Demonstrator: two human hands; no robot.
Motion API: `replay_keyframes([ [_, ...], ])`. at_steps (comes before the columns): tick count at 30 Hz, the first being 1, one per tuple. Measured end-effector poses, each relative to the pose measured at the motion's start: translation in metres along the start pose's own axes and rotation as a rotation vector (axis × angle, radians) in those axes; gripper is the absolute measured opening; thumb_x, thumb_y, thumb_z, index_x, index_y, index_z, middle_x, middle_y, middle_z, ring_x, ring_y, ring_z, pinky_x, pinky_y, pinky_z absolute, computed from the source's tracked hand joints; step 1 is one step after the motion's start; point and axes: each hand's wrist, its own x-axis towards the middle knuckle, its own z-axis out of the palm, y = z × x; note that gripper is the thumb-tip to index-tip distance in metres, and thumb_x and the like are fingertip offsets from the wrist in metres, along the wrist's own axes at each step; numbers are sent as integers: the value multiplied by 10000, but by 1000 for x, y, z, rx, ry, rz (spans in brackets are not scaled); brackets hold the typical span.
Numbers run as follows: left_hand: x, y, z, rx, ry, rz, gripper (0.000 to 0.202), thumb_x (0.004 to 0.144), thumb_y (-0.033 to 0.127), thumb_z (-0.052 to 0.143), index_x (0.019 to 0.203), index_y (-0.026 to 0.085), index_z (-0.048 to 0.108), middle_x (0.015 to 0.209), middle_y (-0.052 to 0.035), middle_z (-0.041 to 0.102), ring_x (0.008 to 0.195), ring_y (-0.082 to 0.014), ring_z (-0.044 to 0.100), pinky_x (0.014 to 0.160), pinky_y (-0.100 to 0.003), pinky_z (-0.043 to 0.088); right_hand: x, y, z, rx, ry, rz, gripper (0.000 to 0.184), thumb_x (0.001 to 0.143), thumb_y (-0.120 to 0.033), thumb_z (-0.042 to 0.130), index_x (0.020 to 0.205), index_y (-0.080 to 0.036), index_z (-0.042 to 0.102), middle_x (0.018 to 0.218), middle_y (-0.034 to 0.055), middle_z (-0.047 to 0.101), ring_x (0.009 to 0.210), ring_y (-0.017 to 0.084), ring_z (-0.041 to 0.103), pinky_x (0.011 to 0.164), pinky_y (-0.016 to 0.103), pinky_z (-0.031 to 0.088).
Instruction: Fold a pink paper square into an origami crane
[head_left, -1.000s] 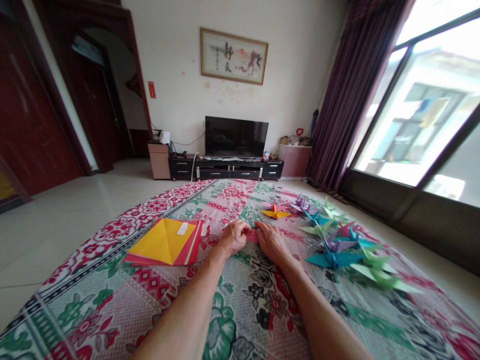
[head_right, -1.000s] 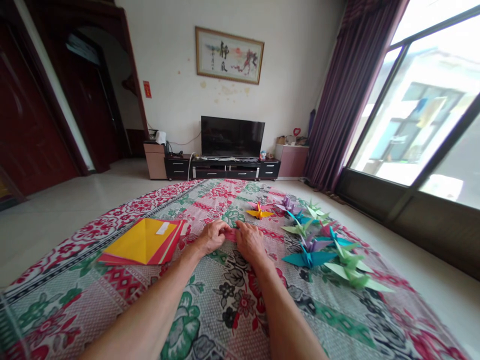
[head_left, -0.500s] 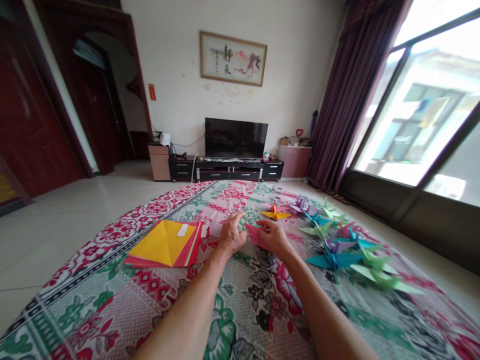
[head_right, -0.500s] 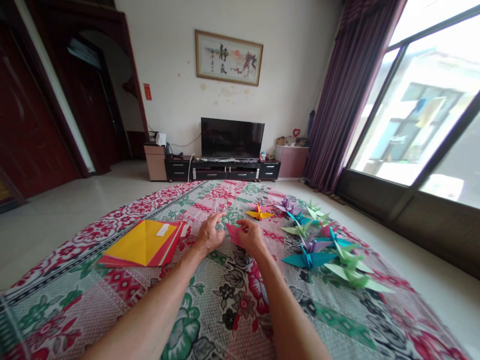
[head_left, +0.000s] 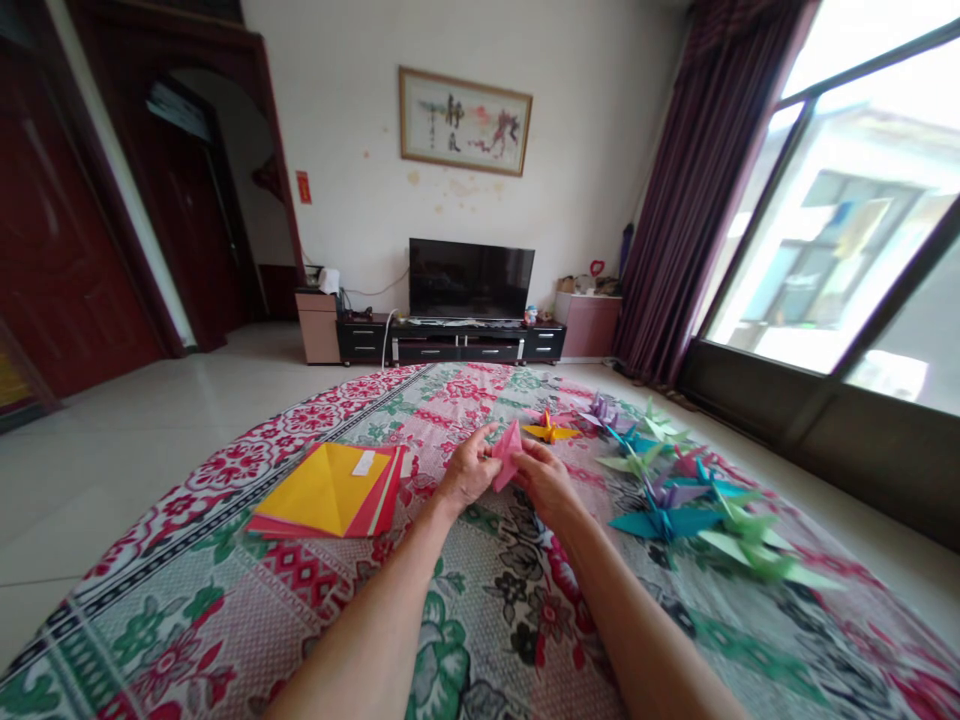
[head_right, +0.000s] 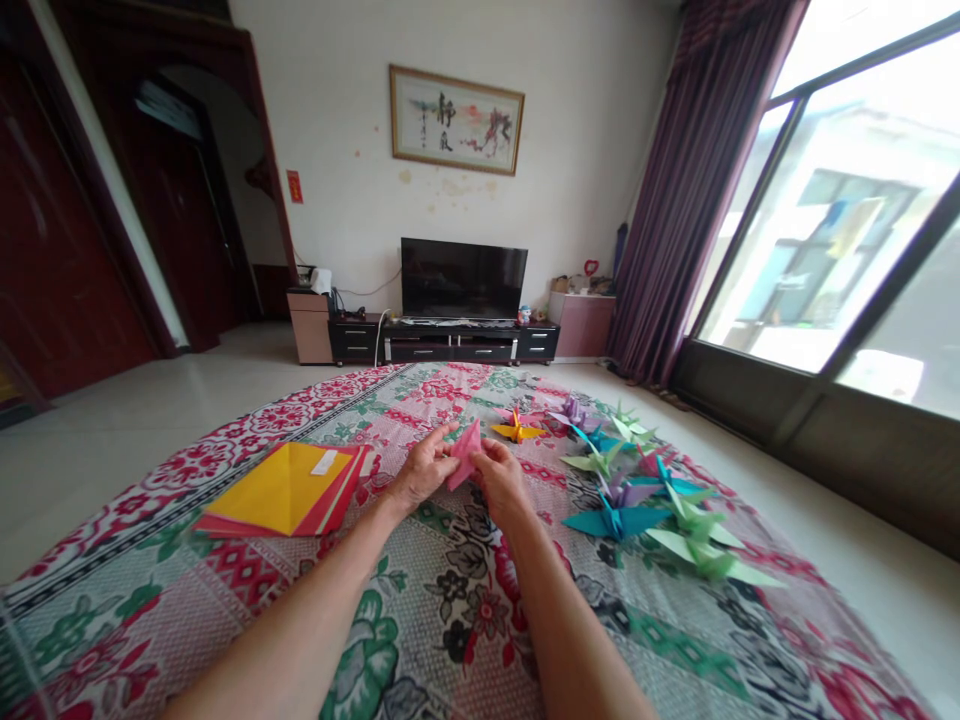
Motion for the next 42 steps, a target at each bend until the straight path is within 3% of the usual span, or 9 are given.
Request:
replay_keyframes([
  [4, 0, 2, -7, 67, -68, -14, 540, 658, 63, 466, 1190, 161, 481, 821, -5, 646, 607, -77, 559, 547, -159, 438, 2, -4, -8, -112, 55, -11, 428, 614, -318, 638, 1007, -209, 509, 718, -14, 618, 540, 105, 567, 479, 208, 449],
  [8, 1, 2, -11, 326, 15, 98, 388, 655, 83, 502, 1018, 169, 608, 832, -7, 648, 645, -87, 561, 626, -180, 455, 7, -2, -21, -510, 156, -189, 448, 658, -279, 556, 1093, -195, 489, 620, -44, 581, 483, 110, 522, 463, 217, 412],
  [13, 1, -4, -10, 561, 34, 226, 293, 686, 60, 446, 793, 188, 687, 806, -25, 643, 759, -125, 570, 752, -220, 453, 9, -1, -27, -1153, 146, -437, 309, 696, -203, 475, 983, -171, 584, 652, 0, 619, 592, 142, 563, 595, 242, 400],
  [19, 2, -11, -9, 688, -90, 307, 346, 690, 60, 430, 843, 207, 704, 841, -41, 618, 828, -148, 555, 808, -246, 443, 0, -3, -27, -1460, 32, -498, 207, 721, -156, 455, 833, -186, 627, 795, 48, 634, 729, 156, 576, 675, 235, 385],
  [24, -1, -10, -10, 784, -130, 311, 323, 719, 102, 442, 859, 237, 701, 889, -37, 595, 872, -161, 530, 833, -270, 430, -6, -6, -23, -1426, -107, -635, 235, 703, -111, 479, 846, -203, 642, 901, 52, 598, 886, 168, 541, 799, 250, 383],
  [31, 0, -13, -12, 809, -139, 291, 305, 718, 119, 473, 877, 247, 699, 944, -25, 607, 924, -164, 511, 878, -284, 408, -3, 0, -28, -1228, -413, -673, 260, 681, -54, 469, 756, -199, 670, 834, 27, 615, 781, 125, 563, 739, 218, 424],
  [42, 2, -17, -13, 774, -131, 292, 310, 724, 119, 478, 892, 256, 700, 919, -12, 628, 898, -153, 522, 872, -272, 409, -1, -4, -32, -1234, -412, -625, 187, 676, -103, 533, 737, -190, 687, 859, 37, 628, 770, 123, 575, 706, 212, 435],
])
